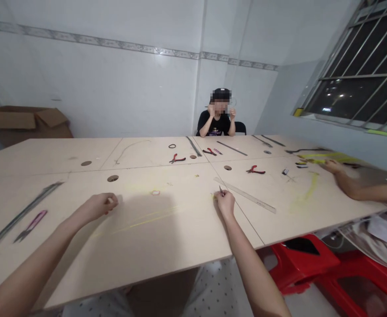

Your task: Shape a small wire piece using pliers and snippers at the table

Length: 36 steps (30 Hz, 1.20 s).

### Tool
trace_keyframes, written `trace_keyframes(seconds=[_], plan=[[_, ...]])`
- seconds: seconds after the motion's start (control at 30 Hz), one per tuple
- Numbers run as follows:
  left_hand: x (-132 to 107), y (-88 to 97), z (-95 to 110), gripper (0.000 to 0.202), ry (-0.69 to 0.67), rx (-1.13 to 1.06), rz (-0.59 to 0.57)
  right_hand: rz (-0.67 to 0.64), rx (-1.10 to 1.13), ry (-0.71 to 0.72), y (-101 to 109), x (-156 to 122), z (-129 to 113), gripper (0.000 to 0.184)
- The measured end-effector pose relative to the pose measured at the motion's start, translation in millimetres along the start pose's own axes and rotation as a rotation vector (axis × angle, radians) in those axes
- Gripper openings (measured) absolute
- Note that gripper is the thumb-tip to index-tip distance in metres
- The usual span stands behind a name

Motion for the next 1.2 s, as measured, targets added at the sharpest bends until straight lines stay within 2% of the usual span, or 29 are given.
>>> trace_keyframes(seconds=[0.13,0.23,0.33,0.43,0.57,0.73,0.9,1.2], plan=[[8.5,-18.3,18.3,0.022,-0.111,-0.023,0.022,0.017,0.051,0.095,-4.7,-16.7,-22.9,0.032],[9.7,-33.2,30.5,0.024,-0.186,-0.065,0.051,-0.038,0.063,0.179,-16.0,-20.9,-47.8,0.033],[11.6,-46.8,45.0,0.025,-0.263,-0.11,0.074,-0.137,0.027,0.247,-31.5,-4.7,-71.6,0.032],[16.6,-54.5,59.4,0.024,-0.342,-0.136,0.097,-0.178,-0.074,0.237,-47.6,30.3,-83.6,0.029],[23.8,-59.6,64.6,0.024,-0.396,-0.141,0.165,-0.214,-0.262,0.093,-70.7,79.7,-76.1,0.026],[31.3,-70.7,42.8,0.025,-0.384,-0.115,0.203,-0.297,-0.431,0.013,-96.6,116.7,-60.4,0.027],[38.2,-74.6,25.5,0.024,-0.351,-0.095,0.216,-0.372,-0.512,0.058,-103.6,136.1,-53.3,0.027],[36.6,-78.7,31.1,0.023,-0.363,-0.059,0.183,-0.493,-0.522,0.155,-106.6,145.1,-43.4,0.028]])
Point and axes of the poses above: each hand's wrist, its own x-axis towards the middle knuckle, its own y-axis out of the back of the hand, z = x × y, the point moved 2 cm from there along x, towards the middle knuckle, and after that the axes turned 9 degrees about -z, right-handed, at the moved point
